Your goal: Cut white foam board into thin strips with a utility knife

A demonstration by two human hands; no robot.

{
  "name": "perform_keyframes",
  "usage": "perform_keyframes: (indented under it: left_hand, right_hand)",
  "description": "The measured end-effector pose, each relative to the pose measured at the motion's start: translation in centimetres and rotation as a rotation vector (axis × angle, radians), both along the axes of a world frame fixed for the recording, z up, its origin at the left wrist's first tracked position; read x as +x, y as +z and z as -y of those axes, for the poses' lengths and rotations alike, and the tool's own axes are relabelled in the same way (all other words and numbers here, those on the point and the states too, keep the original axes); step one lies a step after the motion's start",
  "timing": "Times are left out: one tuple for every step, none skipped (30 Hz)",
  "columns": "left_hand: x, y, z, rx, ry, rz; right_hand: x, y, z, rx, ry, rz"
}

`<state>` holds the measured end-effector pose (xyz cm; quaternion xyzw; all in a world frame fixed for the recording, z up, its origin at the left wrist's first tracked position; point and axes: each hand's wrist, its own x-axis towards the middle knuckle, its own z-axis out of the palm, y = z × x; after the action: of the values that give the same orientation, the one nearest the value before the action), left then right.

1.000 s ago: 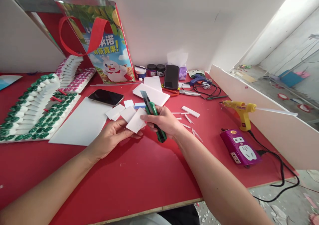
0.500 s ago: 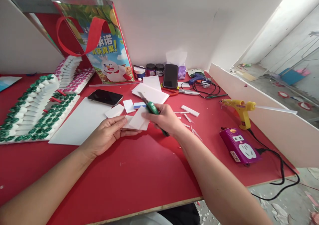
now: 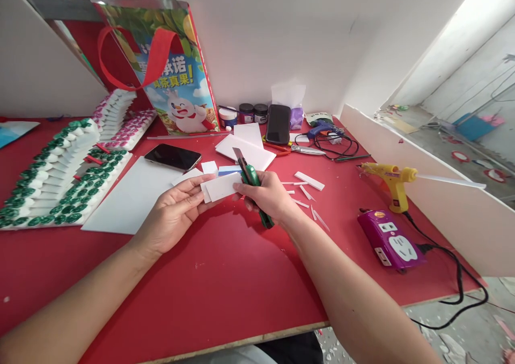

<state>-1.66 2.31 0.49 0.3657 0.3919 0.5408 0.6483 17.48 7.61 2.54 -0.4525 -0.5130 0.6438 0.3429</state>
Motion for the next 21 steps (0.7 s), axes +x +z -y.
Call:
perform_keyframes:
  left_hand:
    - [-0.03,-0.02,0.02,0.001,0.002,-0.006]
    - [-0.05,-0.06,0.02,0.002,0.005,-0.016]
    - [-0.06,-0.13,0.02,0.003,0.008,-0.029]
    - [-0.07,-0.22,0.0,0.006,0.011,-0.046]
    - [-0.09,-0.31,-0.02,0.008,0.014,-0.065]
    - [-0.12,-0.4,-0.04,0.011,0.014,-0.083]
    - [-0.15,-0.47,-0.05,0.014,0.012,-0.098]
    - [-0.19,-0.51,-0.07,0.02,0.01,-0.11]
    - [-0.24,-0.53,-0.07,0.025,0.007,-0.116]
    - [-0.27,-0.51,-0.08,0.031,0.004,-0.116]
    - [-0.3,-0.46,-0.08,0.035,0.001,-0.109]
    - [-0.31,-0.4,-0.09,0.037,-0.002,-0.096]
    - [-0.32,-0.34,-0.1,0.035,-0.003,-0.077]
    - [-0.33,-0.29,-0.13,0.028,-0.004,-0.057]
    - [-0.35,-0.26,-0.16,0.018,-0.006,-0.039]
    - [-0.38,-0.25,-0.2,0.009,-0.008,-0.023]
    - [-0.41,-0.27,-0.25,0.0,-0.01,-0.011]
    - [-0.46,-0.3,-0.3,-0.006,-0.012,-0.001]
    - [-0.49,-0.35,-0.35,-0.012,-0.016,0.008]
    - [-0.52,-0.4,-0.4,-0.017,-0.017,0.017]
    - [-0.53,-0.44,-0.43,-0.021,-0.016,0.028]
  right_hand:
    - [0.0,-0.03,-0.02,-0.002,0.005,-0.007]
    - [-0.01,-0.03,-0.03,-0.001,0.007,-0.016]
    - [-0.02,-0.01,-0.02,0.001,0.009,-0.024]
    - [-0.04,0.02,0.01,0.005,0.01,-0.03]
    - [-0.05,0.06,0.04,0.009,0.013,-0.029]
    - [-0.05,0.1,0.09,0.015,0.017,-0.025]
    - [-0.05,0.13,0.13,0.022,0.02,-0.017]
    - [-0.03,0.16,0.16,0.032,0.022,-0.01]
    - [-0.02,0.17,0.19,0.043,0.023,-0.003]
    - [0.0,0.17,0.22,0.056,0.022,0.004]
    - [0.0,0.17,0.24,0.072,0.019,0.009]
    - [0.0,0.17,0.25,0.09,0.013,0.016]
    - [-0.01,0.18,0.27,0.108,0.007,0.024]
    - [-0.02,0.19,0.29,0.124,0.004,0.033]
    - [-0.03,0.22,0.31,0.137,0.003,0.044]
    - [-0.04,0.25,0.32,0.146,0.003,0.055]
    - [-0.04,0.28,0.33,0.152,0.005,0.068]
    - [-0.03,0.31,0.34,0.157,0.008,0.082]
    - [-0.01,0.34,0.35,0.16,0.01,0.095]
    - [0.0,0.37,0.35,0.162,0.013,0.106]
    - [0.02,0.38,0.35,0.163,0.015,0.115]
